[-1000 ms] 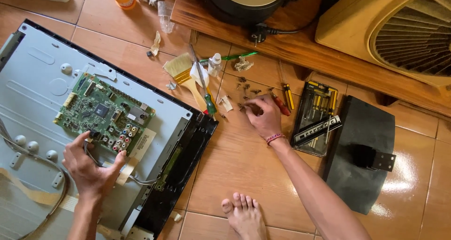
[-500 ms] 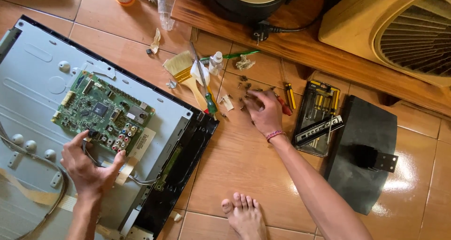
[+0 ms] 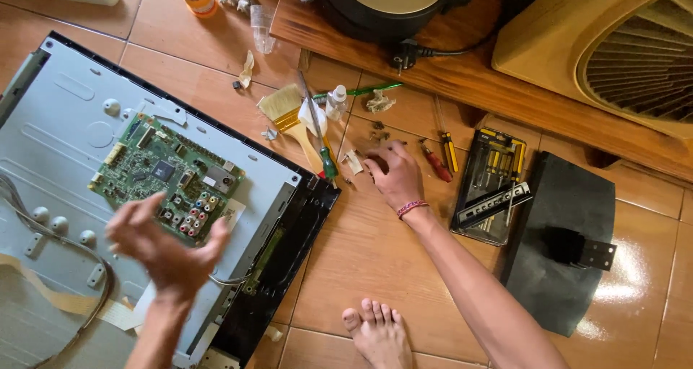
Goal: Connecting internal ribbon cables and using a screwdriver to secure components on a television's main circuit board.
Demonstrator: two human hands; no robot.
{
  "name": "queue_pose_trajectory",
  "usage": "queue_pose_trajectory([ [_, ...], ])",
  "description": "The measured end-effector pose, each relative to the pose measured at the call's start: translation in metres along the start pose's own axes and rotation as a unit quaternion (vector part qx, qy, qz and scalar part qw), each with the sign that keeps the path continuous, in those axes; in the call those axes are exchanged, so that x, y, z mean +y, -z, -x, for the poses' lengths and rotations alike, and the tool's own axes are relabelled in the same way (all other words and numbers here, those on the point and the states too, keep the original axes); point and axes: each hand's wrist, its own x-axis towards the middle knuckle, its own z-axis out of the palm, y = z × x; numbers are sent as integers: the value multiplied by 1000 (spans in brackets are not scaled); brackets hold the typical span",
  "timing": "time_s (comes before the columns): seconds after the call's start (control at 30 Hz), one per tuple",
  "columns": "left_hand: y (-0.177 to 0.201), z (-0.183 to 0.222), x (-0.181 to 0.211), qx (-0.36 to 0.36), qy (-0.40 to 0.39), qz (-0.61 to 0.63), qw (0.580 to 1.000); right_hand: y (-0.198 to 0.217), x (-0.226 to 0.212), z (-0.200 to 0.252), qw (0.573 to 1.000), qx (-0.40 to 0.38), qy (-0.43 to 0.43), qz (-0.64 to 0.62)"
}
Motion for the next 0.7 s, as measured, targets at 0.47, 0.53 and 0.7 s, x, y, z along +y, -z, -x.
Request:
queue_pose_trajectory([
  [0.47,-95,-23,217,-259,38,299,918,15,18,27,928,0,-244,-282],
  [0.53,-98,-34,226,-246,19,284,927,24,19,32,885,3,-301,-355],
  [0.7,-191,10,206,-157,-120,111,974,50,10,39,824,6,-329,-461],
])
